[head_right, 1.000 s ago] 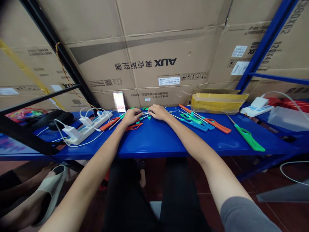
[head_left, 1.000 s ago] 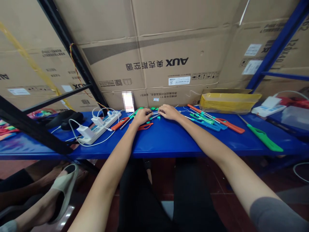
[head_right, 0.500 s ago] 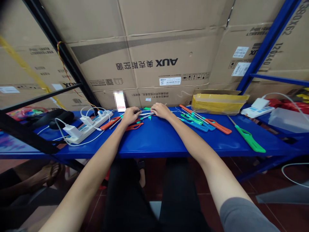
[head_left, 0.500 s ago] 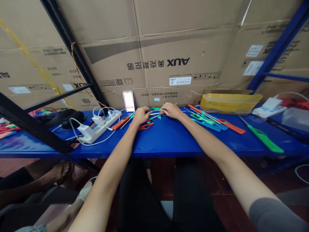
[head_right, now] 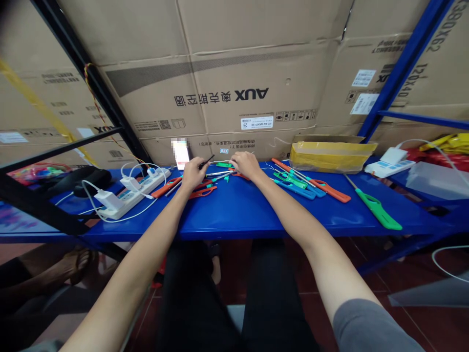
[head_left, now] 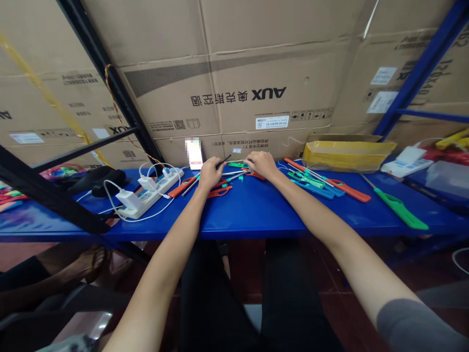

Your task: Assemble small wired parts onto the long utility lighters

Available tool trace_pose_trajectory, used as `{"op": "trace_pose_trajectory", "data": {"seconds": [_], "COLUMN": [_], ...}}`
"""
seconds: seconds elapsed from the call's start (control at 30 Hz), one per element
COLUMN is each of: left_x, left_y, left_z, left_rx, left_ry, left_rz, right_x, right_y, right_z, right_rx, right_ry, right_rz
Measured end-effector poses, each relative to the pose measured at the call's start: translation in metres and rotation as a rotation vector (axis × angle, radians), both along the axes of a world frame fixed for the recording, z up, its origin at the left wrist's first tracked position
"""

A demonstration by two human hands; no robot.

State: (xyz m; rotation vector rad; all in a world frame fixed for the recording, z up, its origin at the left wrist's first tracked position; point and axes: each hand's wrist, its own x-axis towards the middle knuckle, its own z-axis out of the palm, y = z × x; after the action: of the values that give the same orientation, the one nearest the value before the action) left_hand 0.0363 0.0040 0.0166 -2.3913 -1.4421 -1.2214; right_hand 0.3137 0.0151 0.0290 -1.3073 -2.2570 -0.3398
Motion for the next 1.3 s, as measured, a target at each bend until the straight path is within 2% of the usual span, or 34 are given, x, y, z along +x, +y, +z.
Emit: {"op": "trace_pose_trajectory", "data": {"seconds": [0.13,0.23,0.4,0.7,1.03,1.17,1.3], "left_x": [0.000,0.000,0.002,0.003,0.004,0.002,0.002], "left_y": [0.003,0.005,0.005,0.004,0.005,0.009,0.009], "left_z": [-0.002,-0.005,-0.008,-0.008,-0.007,-0.009,-0.009], "left_rx": [-0.009,-0.044,-0.123,-0.188,-0.290,-0.284,-0.254], "left_ry": [0.005,0.004,0.034,0.011,0.010,0.058,0.036], "left_rz": [-0.019,-0.051,-0.112,-0.124,-0.133,-0.171,-0.154], "right_x": [-0.007,-0.011,-0.012,-0.012,-0.007,-0.003,-0.003], "right_y": [-0.010,-0.014,-0.016,-0.011,-0.002,0.000,-0.001], "right_z": [0.005,0.009,0.011,0.006,0.004,0.004,0.003], "right_rx": [-0.023,-0.041,-0.042,-0.057,-0.041,-0.043,-0.048], "right_ry": [-0.061,-0.108,-0.175,-0.106,-0.135,-0.102,-0.072], "right_rz": [-0.093,-0.113,-0.084,-0.054,-0.066,-0.057,-0.068]}}
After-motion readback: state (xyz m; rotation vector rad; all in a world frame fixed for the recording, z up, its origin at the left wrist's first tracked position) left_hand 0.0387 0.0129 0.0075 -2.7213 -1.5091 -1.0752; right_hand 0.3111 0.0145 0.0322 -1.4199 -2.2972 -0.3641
